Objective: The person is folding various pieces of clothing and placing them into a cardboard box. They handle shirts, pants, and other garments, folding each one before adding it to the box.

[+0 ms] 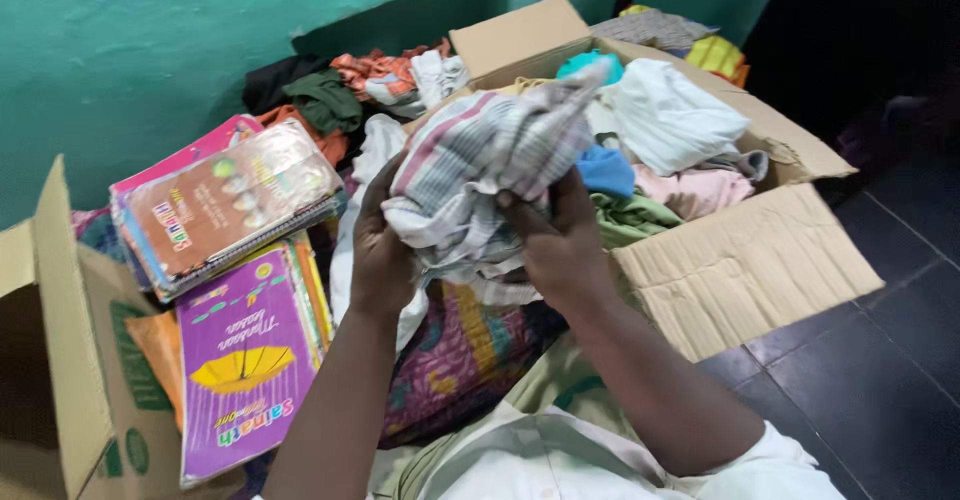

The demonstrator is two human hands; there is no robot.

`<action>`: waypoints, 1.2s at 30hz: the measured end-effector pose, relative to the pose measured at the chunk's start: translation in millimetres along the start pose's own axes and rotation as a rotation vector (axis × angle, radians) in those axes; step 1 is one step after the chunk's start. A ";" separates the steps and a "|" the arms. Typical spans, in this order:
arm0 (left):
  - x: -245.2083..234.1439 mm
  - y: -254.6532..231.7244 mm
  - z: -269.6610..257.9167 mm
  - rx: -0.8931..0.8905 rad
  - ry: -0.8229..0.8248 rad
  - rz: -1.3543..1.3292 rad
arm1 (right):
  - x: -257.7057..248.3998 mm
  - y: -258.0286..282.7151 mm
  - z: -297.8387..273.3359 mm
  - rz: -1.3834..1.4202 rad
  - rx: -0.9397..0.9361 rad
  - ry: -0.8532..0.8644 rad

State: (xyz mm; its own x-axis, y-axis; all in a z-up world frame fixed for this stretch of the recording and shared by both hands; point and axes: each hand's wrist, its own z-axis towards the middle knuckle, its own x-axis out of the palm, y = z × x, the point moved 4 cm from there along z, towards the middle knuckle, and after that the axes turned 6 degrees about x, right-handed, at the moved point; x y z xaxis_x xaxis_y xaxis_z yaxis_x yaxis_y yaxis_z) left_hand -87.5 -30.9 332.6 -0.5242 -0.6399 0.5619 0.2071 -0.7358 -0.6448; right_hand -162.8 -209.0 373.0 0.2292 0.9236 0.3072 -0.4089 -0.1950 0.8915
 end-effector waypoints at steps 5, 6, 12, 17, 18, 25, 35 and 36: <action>41.8 33.1 38.0 0.356 0.177 0.479 | -60.7 27.6 24.8 -0.284 -0.159 -0.104; 50.6 37.6 45.1 0.482 0.217 0.682 | -74.5 37.3 32.3 -0.427 -0.255 -0.113; 59.8 95.4 74.7 -0.145 0.505 1.322 | -140.8 33.7 65.6 -1.405 0.135 0.059; 83.9 109.5 69.1 -0.002 0.472 1.367 | -153.9 44.5 61.8 -1.760 0.566 0.297; 87.7 111.6 64.7 -0.030 0.467 1.343 | -156.3 53.6 61.9 -1.768 0.604 0.314; 98.4 132.0 65.8 -0.116 0.622 1.441 | -136.8 51.8 101.6 -1.469 -0.167 0.301; 71.5 154.0 86.1 0.311 0.494 1.300 | -151.5 4.5 147.1 -1.208 0.474 0.215; 73.9 151.8 98.9 0.401 0.489 1.277 | -145.6 15.4 158.4 -1.244 0.279 0.217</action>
State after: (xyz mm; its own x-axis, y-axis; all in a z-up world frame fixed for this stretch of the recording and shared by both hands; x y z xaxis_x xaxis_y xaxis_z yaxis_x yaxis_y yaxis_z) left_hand -13.0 -211.8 327.5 -0.0135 -0.8217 -0.5697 0.9196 0.2135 -0.3297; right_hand -62.5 -398.8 394.8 0.1622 0.5627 -0.8106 0.1778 0.7914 0.5849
